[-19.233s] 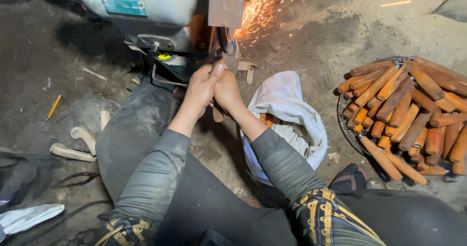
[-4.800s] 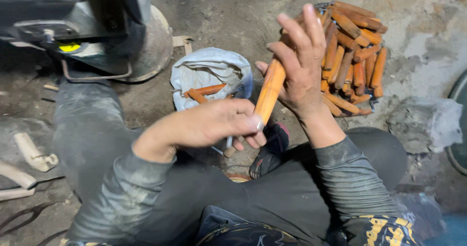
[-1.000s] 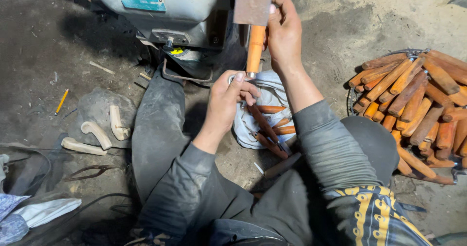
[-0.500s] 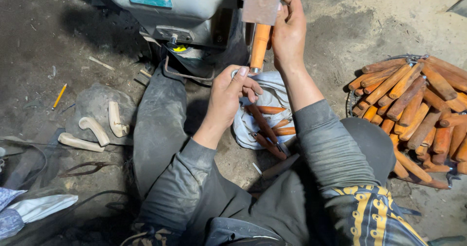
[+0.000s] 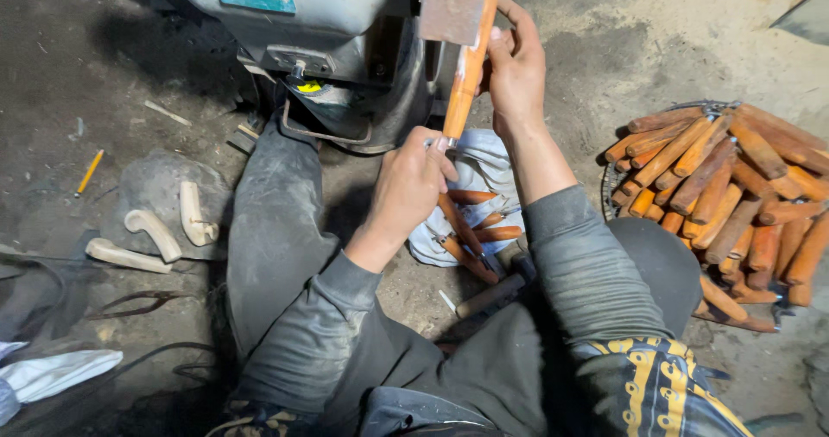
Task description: The person sits on the floor and repeatedly grinds wooden handles against a bench grinder, producing sparks. They pick up handles from a pile, shape them on the wheel, and place finished pieces into a white sack.
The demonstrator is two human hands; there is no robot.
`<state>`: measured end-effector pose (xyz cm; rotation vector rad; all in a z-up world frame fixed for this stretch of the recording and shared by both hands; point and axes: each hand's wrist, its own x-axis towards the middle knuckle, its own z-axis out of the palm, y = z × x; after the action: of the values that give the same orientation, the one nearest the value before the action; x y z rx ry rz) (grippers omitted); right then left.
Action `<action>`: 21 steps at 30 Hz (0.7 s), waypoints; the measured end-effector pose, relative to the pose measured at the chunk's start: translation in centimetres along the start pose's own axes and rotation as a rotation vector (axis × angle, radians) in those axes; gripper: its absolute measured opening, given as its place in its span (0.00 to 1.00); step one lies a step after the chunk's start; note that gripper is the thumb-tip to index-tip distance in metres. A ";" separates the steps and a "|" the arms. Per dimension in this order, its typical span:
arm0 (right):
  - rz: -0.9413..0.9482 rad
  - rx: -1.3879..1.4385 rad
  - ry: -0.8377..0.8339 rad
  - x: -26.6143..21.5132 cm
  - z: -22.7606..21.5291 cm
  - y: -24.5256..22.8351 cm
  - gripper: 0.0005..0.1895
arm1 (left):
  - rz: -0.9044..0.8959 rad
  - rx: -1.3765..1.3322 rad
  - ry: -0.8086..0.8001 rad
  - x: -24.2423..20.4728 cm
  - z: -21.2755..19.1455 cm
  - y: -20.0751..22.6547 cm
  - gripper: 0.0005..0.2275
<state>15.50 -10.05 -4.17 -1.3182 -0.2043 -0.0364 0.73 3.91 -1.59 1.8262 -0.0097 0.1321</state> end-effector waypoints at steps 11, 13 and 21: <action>-0.069 -0.030 -0.078 -0.2 0.0 -0.7 0.25 | 0.251 0.595 0.045 -1.1 -1.6 3.8 0.07; -0.106 -0.041 -0.127 0.3 0.5 -0.6 0.24 | 0.240 0.590 0.059 -0.8 -2.0 4.2 0.07; -0.025 0.082 -0.084 1.5 1.7 0.1 0.20 | 0.130 0.230 0.035 0.6 -3.0 4.7 0.09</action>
<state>16.79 -8.21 -3.58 -1.2368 -0.2911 0.0061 0.71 5.59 3.70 2.0525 -0.0920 0.2658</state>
